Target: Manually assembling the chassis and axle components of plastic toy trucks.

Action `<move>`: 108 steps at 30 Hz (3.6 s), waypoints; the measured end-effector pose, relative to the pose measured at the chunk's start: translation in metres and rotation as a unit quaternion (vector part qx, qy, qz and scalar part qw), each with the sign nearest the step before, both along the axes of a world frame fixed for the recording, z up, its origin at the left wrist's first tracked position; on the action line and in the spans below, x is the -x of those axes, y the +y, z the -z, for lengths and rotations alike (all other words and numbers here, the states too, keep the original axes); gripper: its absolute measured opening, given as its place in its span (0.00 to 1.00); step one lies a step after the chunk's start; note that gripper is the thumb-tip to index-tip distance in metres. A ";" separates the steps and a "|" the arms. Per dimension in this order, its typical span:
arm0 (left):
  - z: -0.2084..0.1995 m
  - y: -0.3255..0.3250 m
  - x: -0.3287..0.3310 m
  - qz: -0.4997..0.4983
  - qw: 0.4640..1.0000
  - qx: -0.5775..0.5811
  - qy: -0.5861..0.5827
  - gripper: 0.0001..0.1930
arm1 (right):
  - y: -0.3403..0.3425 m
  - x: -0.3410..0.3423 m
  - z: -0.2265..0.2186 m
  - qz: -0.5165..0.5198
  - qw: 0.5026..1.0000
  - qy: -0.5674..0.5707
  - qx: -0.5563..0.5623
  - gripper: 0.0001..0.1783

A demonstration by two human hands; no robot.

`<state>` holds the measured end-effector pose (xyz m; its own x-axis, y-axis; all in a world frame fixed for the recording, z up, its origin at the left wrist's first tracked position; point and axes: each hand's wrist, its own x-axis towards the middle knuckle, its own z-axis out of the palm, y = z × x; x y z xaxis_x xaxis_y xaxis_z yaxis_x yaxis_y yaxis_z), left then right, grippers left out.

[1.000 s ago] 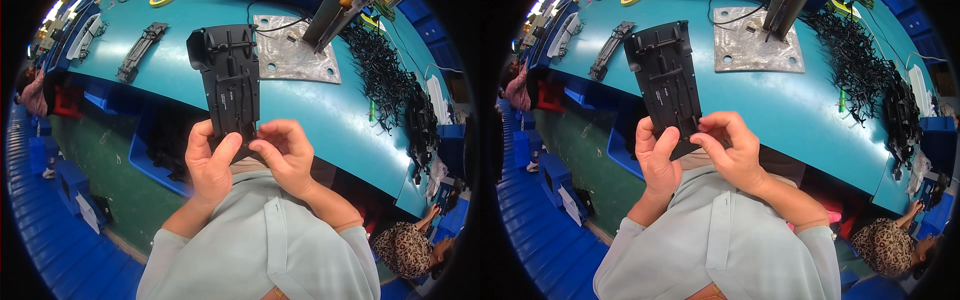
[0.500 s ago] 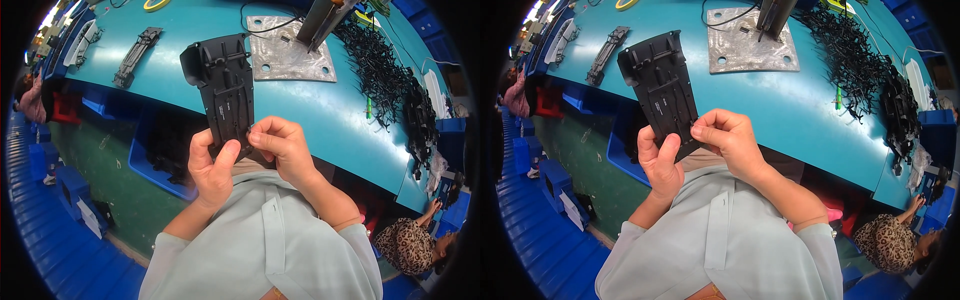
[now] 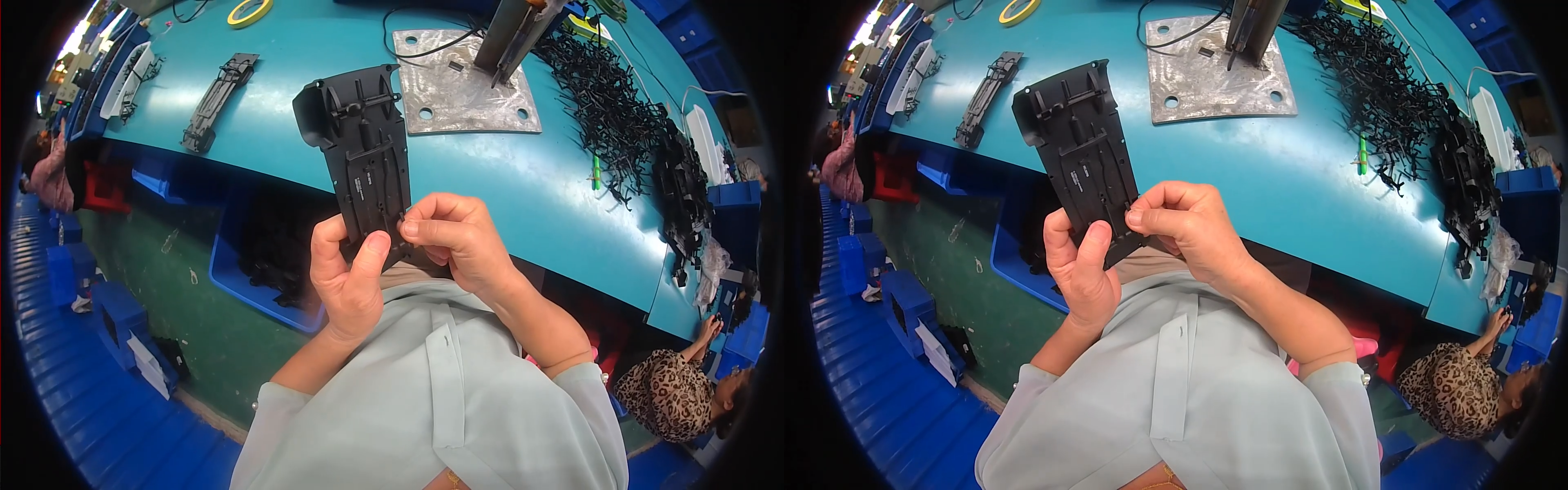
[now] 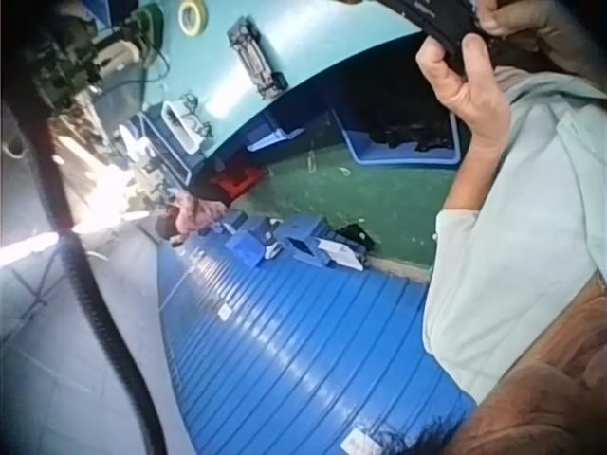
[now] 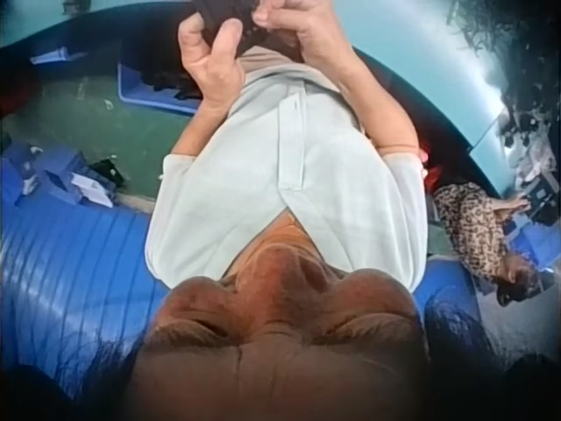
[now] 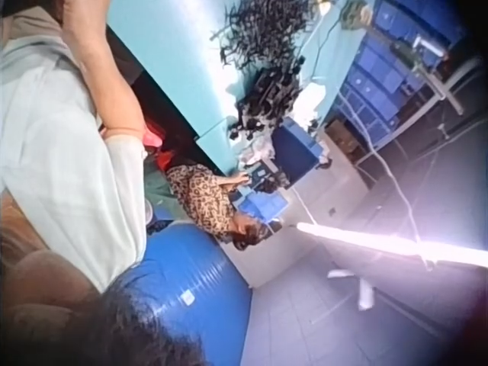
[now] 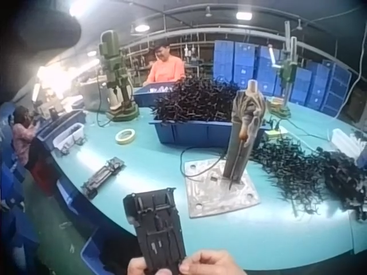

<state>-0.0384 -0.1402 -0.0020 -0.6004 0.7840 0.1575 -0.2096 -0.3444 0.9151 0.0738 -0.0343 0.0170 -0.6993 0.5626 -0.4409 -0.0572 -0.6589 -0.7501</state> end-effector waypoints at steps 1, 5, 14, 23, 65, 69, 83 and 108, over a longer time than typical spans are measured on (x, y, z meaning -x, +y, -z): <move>0.000 0.000 0.000 0.001 1.000 -0.001 0.000 0.10 | 0.000 0.000 -0.001 0.001 1.000 0.000 -0.001 0.05; 0.003 -0.001 0.002 0.012 1.000 0.004 -0.001 0.10 | 0.000 -0.002 -0.001 0.003 1.000 -0.015 -0.004 0.06; -0.004 0.006 0.011 0.113 0.983 -0.018 -0.141 0.10 | -0.011 -0.001 0.008 0.162 0.893 -0.044 -0.419 0.09; 0.018 0.011 0.007 0.031 0.998 -0.010 -0.053 0.14 | -0.023 -0.011 0.012 0.138 0.956 0.020 -0.257 0.06; -0.011 0.079 -0.015 0.039 0.908 -0.008 0.417 0.18 | 0.006 -0.059 0.008 0.269 0.959 0.081 -0.046 0.14; -0.005 0.084 -0.006 0.258 0.947 0.188 -0.013 0.13 | 0.016 -0.063 0.006 0.241 0.964 0.111 -0.009 0.15; 0.008 0.122 0.009 0.266 0.917 0.195 -0.226 0.15 | 0.061 -0.054 0.020 0.168 0.984 0.059 -0.017 0.13; 0.006 0.169 0.019 0.265 0.932 0.132 -0.209 0.20 | 0.099 -0.037 0.020 0.173 0.972 0.149 -0.052 0.19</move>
<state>-0.0578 0.0292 -0.0083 -0.0841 0.9662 -0.2438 -0.6437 0.1341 0.7534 0.1103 0.0642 -0.0029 -0.5484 0.8174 -0.1766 -0.4869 -0.4838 -0.7272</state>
